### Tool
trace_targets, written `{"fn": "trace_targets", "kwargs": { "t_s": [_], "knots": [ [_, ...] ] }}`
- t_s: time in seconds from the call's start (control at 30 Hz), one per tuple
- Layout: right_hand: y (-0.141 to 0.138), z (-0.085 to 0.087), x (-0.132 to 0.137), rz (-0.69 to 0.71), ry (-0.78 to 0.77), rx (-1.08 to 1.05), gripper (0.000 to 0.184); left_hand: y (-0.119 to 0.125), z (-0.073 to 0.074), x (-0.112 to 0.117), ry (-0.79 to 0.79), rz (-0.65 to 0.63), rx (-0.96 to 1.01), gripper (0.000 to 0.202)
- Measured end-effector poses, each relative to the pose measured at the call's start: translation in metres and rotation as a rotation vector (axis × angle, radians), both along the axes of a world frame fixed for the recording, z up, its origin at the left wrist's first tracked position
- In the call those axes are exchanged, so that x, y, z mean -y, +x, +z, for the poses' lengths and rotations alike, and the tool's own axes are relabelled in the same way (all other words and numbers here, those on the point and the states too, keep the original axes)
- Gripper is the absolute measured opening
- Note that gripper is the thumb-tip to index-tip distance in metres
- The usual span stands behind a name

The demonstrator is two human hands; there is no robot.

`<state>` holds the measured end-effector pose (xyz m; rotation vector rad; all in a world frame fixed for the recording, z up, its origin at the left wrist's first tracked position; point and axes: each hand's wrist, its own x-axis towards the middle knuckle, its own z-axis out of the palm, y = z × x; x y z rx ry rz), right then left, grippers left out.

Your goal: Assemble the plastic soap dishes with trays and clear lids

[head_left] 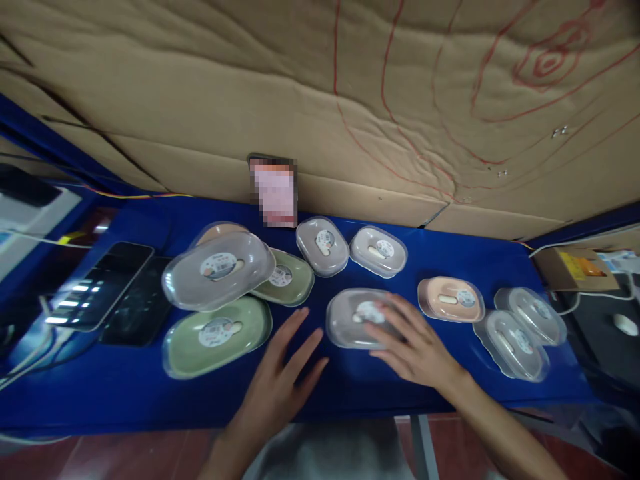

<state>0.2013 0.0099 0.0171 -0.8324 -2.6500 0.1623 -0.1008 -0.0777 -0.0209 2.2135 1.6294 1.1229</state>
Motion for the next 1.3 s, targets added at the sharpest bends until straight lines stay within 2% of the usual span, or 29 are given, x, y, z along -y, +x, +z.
{"fn": "trace_targets", "kwargs": {
  "t_s": [0.07, 0.13, 0.17, 0.2, 0.27, 0.33, 0.43, 0.53, 0.63, 0.7, 0.83, 0.9, 0.97, 1.07, 1.13, 1.2, 1.27, 1.3],
  "knots": [
    [0.024, 0.019, -0.008, -0.190, 0.070, -0.068, 0.081, -0.023, 0.015, 0.013, 0.104, 0.215, -0.084, 0.075],
    [0.049, 0.032, -0.024, -0.418, 0.136, -0.095, 0.076, -0.050, 0.026, 0.023, 0.112, 0.445, -0.161, 0.076],
    [0.059, 0.034, -0.035, -0.498, 0.160, -0.090, 0.072, -0.062, 0.029, 0.026, 0.078, 0.517, -0.205, 0.077],
    [0.067, 0.034, -0.047, -0.539, 0.172, -0.079, 0.068, -0.072, 0.029, 0.029, 0.048, 0.526, -0.227, 0.073],
    [0.076, 0.026, -0.071, -0.507, 0.148, -0.040, 0.061, -0.084, 0.025, 0.031, -0.010, 0.479, -0.234, 0.064],
    [0.078, 0.015, -0.088, -0.439, 0.098, -0.003, 0.055, -0.083, 0.017, 0.032, -0.030, 0.390, -0.202, 0.054],
    [0.079, 0.004, -0.097, -0.472, 0.071, 0.075, 0.053, -0.061, 0.009, 0.031, -0.041, 0.238, -0.174, 0.045],
    [0.086, 0.004, -0.091, -0.540, 0.062, 0.109, 0.055, -0.028, 0.009, 0.022, -0.077, 0.036, -0.189, 0.045],
    [0.095, 0.008, -0.086, -0.485, 0.000, 0.028, 0.056, 0.005, 0.014, 0.000, -0.053, -0.145, -0.279, 0.048],
    [0.096, 0.009, -0.089, -0.431, -0.041, -0.027, 0.051, 0.022, 0.017, -0.019, 0.004, -0.255, -0.344, 0.041],
    [0.090, 0.007, -0.101, -0.425, -0.106, -0.064, 0.037, 0.037, 0.021, -0.062, 0.075, -0.470, -0.417, 0.034],
    [0.082, 0.010, -0.106, -0.450, -0.104, -0.041, 0.033, 0.037, 0.020, -0.078, 0.063, -0.513, -0.405, 0.040],
    [0.070, 0.019, -0.110, -0.448, -0.090, -0.006, 0.037, 0.036, 0.019, -0.086, 0.072, -0.484, -0.364, 0.043],
    [0.037, 0.031, -0.116, -0.354, -0.110, 0.050, 0.063, 0.034, 0.017, -0.085, 0.164, -0.358, -0.333, 0.030],
    [0.009, 0.033, -0.122, -0.277, -0.123, 0.093, 0.079, 0.035, 0.018, -0.077, 0.240, -0.322, -0.320, 0.033],
    [-0.016, 0.030, -0.128, -0.249, -0.135, 0.133, 0.084, 0.038, 0.020, -0.068, 0.269, -0.375, -0.315, 0.030],
    [-0.031, 0.027, -0.134, -0.257, -0.174, 0.162, 0.078, 0.041, 0.019, -0.061, 0.202, -0.460, -0.375, 0.025],
    [-0.034, 0.027, -0.137, -0.252, -0.207, 0.167, 0.072, 0.042, 0.018, -0.059, 0.156, -0.493, -0.422, 0.033]
  ]
}}
